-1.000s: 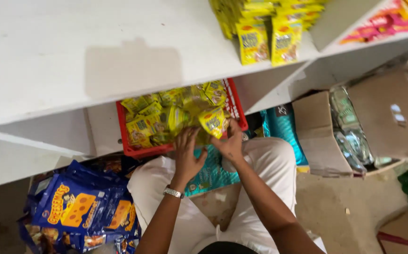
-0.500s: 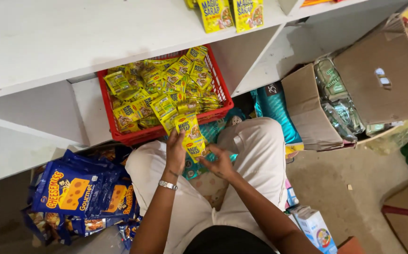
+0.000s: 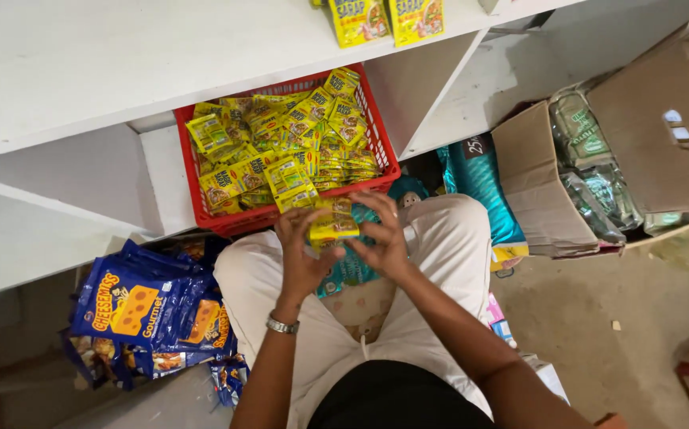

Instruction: Organizing and stacking small seasoning packets from a red crate onto store shelves.

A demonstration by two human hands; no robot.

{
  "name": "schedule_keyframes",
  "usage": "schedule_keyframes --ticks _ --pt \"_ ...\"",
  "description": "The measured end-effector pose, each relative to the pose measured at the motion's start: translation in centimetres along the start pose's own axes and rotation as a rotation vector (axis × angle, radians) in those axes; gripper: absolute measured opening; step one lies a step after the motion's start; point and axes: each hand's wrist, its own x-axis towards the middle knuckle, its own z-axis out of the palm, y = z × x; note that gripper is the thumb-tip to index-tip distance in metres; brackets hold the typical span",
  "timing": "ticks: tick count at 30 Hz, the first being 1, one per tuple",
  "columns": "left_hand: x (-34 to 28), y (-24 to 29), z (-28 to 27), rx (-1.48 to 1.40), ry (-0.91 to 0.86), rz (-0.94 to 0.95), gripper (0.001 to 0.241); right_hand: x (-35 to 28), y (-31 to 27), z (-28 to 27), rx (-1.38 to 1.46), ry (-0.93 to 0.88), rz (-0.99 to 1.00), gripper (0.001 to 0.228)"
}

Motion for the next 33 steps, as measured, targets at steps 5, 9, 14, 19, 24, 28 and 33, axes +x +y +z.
schedule_keyframes --ticks 5,9,14,19,24,28,33 --pt "1.3 -1.6 1.5 -0.507 -0.227 -0.222 0.055 -0.8 3.5 -1.3 0.666 -0.215 0.447 0.018" --pt "0.9 -4.6 3.3 -0.484 -0.712 -0.563 0.041 1.1 4.5 -2.8 1.023 -0.338 0.585 0.016" --pt "5.6 1.4 1.2 -0.739 -0.593 -0.326 0.031 6.4 3.3 -5.7 1.200 -0.187 0.464 0.031" --pt "5.7 0.8 -1.2 -1.028 -0.374 -0.451 0.037 3.0 6.1 -1.9 1.562 -0.377 0.421 0.059" --pt "6.4 -1.6 -5.0 -1.360 0.085 -0.541 0.053 -4.5 8.2 2.0 0.856 -0.976 0.468 0.056" --pt "5.2 -4.6 -9.0 -1.238 0.252 -0.520 0.060 -11.4 12.0 4.8 0.688 -1.079 0.481 0.048" --pt "4.3 -6.4 -11.4 -0.780 0.408 -0.556 0.064 -12.9 13.3 4.2 0.793 -1.110 0.625 0.029"
